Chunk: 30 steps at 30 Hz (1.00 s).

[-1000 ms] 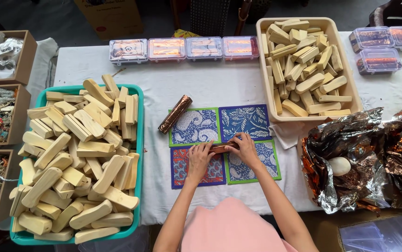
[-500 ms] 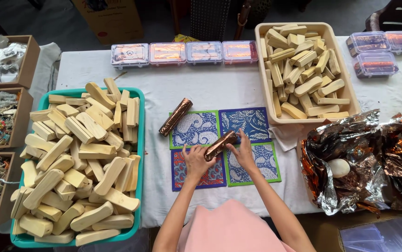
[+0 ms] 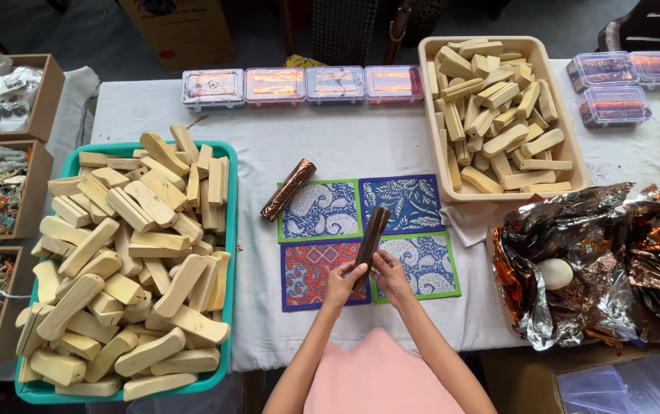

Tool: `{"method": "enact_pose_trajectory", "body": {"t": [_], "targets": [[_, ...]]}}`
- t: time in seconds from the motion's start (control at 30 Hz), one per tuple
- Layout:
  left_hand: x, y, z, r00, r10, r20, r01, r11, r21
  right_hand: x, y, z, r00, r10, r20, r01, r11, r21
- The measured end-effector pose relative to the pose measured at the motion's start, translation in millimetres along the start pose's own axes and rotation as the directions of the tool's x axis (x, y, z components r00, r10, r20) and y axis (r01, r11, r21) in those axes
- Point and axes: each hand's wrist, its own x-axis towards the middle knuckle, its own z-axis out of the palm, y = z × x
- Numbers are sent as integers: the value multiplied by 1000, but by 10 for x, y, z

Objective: The person wraps wooden blocks with metallic foil, places them into small plastic containers, and wipes the containers with a white cloth. The person repeats this process for multiple blocks, arranging the finished containers in a row on the table.

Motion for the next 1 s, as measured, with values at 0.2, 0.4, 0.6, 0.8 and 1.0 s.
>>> {"method": "enact_pose_trajectory", "body": {"t": [0.2,0.4,0.6,0.8,1.0], "targets": [[-42,-22,-63,993,10,114,-10,1000,-1,-102,-150,98,999,46,5,-46,999,-9],[-608,810,9,787,616,-22,-331,453,828,-64,-223,-140,980,198,28,-194,975,-111],[-665,1124,-207,456,533,712,-589,-419,691,-194,-466,-162,801,584,130,-496,770,-401],[-745,938,-397,561,346,752,-777,-96,623,-157,-327,-467,651,692,311,-507,702,-500],[-984,1146,-330,626,404,667,-780,354,516,-285,-389,-315,502,792,347,-567,604,-560]]}}
